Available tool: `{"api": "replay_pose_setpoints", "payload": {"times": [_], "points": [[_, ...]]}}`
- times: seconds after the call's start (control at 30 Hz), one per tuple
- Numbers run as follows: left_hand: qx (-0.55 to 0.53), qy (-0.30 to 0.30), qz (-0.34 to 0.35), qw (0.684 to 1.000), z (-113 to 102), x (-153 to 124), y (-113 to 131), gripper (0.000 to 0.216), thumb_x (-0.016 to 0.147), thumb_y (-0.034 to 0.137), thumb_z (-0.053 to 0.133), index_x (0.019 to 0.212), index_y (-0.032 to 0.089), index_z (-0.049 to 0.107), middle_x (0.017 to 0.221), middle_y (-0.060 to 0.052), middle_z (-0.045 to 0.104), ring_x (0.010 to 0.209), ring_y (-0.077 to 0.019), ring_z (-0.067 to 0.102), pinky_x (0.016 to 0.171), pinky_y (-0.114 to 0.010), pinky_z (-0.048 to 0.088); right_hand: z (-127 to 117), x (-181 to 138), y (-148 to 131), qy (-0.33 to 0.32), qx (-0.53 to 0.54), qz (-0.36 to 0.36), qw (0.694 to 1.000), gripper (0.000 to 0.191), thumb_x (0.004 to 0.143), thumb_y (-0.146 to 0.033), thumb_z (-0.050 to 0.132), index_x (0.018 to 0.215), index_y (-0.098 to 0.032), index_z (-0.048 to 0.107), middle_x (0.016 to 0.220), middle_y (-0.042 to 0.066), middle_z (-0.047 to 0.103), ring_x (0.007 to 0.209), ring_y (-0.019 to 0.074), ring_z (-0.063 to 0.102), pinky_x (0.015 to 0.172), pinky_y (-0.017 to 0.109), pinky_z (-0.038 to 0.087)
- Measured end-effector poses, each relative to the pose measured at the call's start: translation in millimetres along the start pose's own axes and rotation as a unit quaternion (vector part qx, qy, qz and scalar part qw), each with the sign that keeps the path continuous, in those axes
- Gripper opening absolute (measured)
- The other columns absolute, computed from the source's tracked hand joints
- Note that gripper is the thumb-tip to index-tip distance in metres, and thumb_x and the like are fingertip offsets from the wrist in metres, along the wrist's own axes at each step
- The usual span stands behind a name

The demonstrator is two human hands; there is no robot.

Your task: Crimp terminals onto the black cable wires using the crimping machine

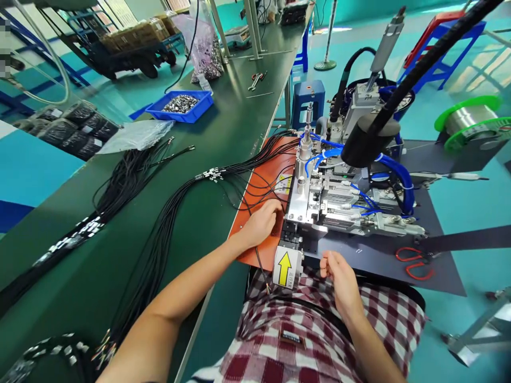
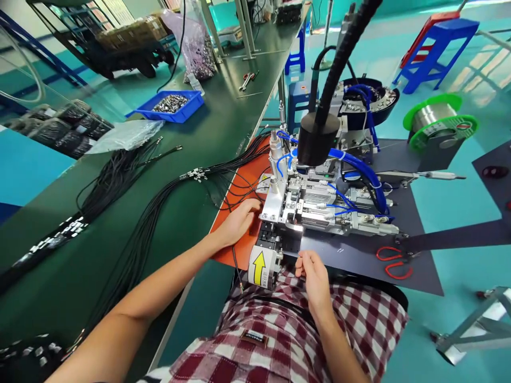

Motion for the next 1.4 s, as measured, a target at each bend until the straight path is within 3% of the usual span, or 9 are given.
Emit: {"api": "replay_pose_setpoints", "payload": {"times": [0.07, 0.17, 0.23, 0.37, 0.5, 0.63, 0.9, 1.2, 1.4], "points": [[-0.008, -0.028, 0.021, 0.999, -17.8, -13.2, 9.6, 0.027, 0.09, 0.009, 0.032, 0.108, 0.016, 0.053, 0.107, -0.01, 0.058, 0.104, -0.0165, 0.055, 0.091, -0.033, 0.048, -6.4, -5.9, -3.1, 0.006, -0.012, -0.007, 1.0, 0.025, 0.084, -0.046, 0.059, 0.083, -0.021, 0.06, 0.067, -0.001, 0.053, 0.055, 0.0132, 0.048, 0.054, 0.027, 0.039], [0.014, -0.202, 0.106, 0.974, -37.4, -47.3, 26.3, 0.019, 0.086, 0.015, 0.051, 0.102, 0.022, 0.058, 0.109, -0.008, 0.057, 0.104, -0.0189, 0.053, 0.088, -0.033, 0.047, -11.7, -13.9, -9.5, 0.002, -0.032, -0.017, 0.999, 0.021, 0.086, -0.043, 0.058, 0.084, -0.022, 0.06, 0.068, -0.002, 0.053, 0.056, 0.0125, 0.047, 0.057, 0.027, 0.039], [0.078, -0.24, 0.142, 0.957, -42.6, -63.1, 31.9, 0.014, 0.086, 0.015, 0.053, 0.096, 0.022, 0.06, 0.111, -0.009, 0.056, 0.107, -0.0221, 0.05, 0.089, -0.036, 0.044, -7.8, -16.9, -16.4, -0.012, -0.045, -0.021, 0.999, 0.021, 0.087, -0.043, 0.057, 0.083, -0.022, 0.059, 0.067, -0.002, 0.052, 0.056, 0.0123, 0.047, 0.057, 0.026, 0.04], [0.086, -0.19, 0.123, 0.97, -38.2, -63.7, 32.9, 0.016, 0.094, 0.015, 0.04, 0.09, 0.017, 0.055, 0.098, -0.008, 0.059, 0.096, -0.0185, 0.052, 0.089, -0.034, 0.041, 12.4, -18.2, -32.3, -0.069, -0.088, -0.044, 0.993, 0.023, 0.088, -0.043, 0.054, 0.083, -0.022, 0.057, 0.066, -0.002, 0.051, 0.056, 0.0129, 0.048, 0.056, 0.026, 0.041], [0.057, -0.241, 0.119, 0.961, -33.9, -61.9, 29.4, 0.013, 0.092, 0.029, 0.049, 0.094, 0.017, 0.053, 0.108, -0.01, 0.056, 0.102, -0.0224, 0.049, 0.089, -0.037, 0.04, 23.1, -19.9, -39.6, -0.109, -0.128, -0.052, 0.984, 0.02, 0.09, -0.041, 0.052, 0.087, -0.021, 0.055, 0.068, -0.002, 0.051, 0.059, 0.013, 0.049, 0.056, 0.025, 0.042], [0.076, -0.257, 0.121, 0.956, -39.0, -73.1, 20.3, 0.01, 0.092, 0.02, 0.045, 0.09, 0.017, 0.054, 0.107, -0.012, 0.056, 0.101, -0.025, 0.049, 0.087, -0.039, 0.04, 21.3, -22.6, -39.3, -0.114, -0.138, -0.043, 0.983, 0.018, 0.09, -0.038, 0.052, 0.085, -0.021, 0.054, 0.068, -0.003, 0.05, 0.057, 0.0113, 0.048, 0.057, 0.024, 0.042], [-0.167, -0.098, 0.024, 0.981, -13.2, -52.7, 48.9, 0.012, 0.093, 0.021, 0.049, 0.1, 0.017, 0.058, 0.083, -0.003, 0.064, 0.072, -0.0119, 0.056, 0.068, -0.022, 0.042, 32.6, -23.0, -48.7, -0.14, -0.138, -0.072, 0.978, 0.011, 0.09, -0.032, 0.054, 0.092, -0.022, 0.055, 0.072, -0.003, 0.052, 0.059, 0.011, 0.048, 0.056, 0.023, 0.043], [-0.208, -0.15, -0.066, 0.964, 9.5, -48.3, 68.3, 0.018, 0.094, 0.027, 0.044, 0.086, 0.017, 0.056, 0.07, 0.001, 0.054, 0.062, -0.0102, 0.047, 0.059, -0.021, 0.036, 29.1, -26.3, -56.8, -0.107, -0.144, -0.12, 0.976, 0.008, 0.087, -0.028, 0.058, 0.091, -0.021, 0.059, 0.07, -0.002, 0.054, 0.059, 0.0113, 0.048, 0.055, 0.023, 0.042], [-0.216, -0.159, -0.047, 0.962, 1.7, -33.8, 76.3, 0.018, 0.093, 0.023, 0.044, 0.108, 0.019, 0.051, 0.092, -0.004, 0.059, 0.081, -0.0149, 0.053, 0.074, -0.026, 0.041, 39.8, -21.8, -58.9, -0.099, -0.152, -0.138, 0.974, 0.005, 0.084, -0.025, 0.062, 0.084, -0.02, 0.063, 0.072, -0.001, 0.058, 0.063, 0.0114, 0.05, 0.059, 0.023, 0.044]]}}
Point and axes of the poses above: each hand's wrist, its own x-axis towards the middle knuckle, its own z-axis out of the palm, y = z × x, the point moved 1 cm from there along x, towards the middle knuckle
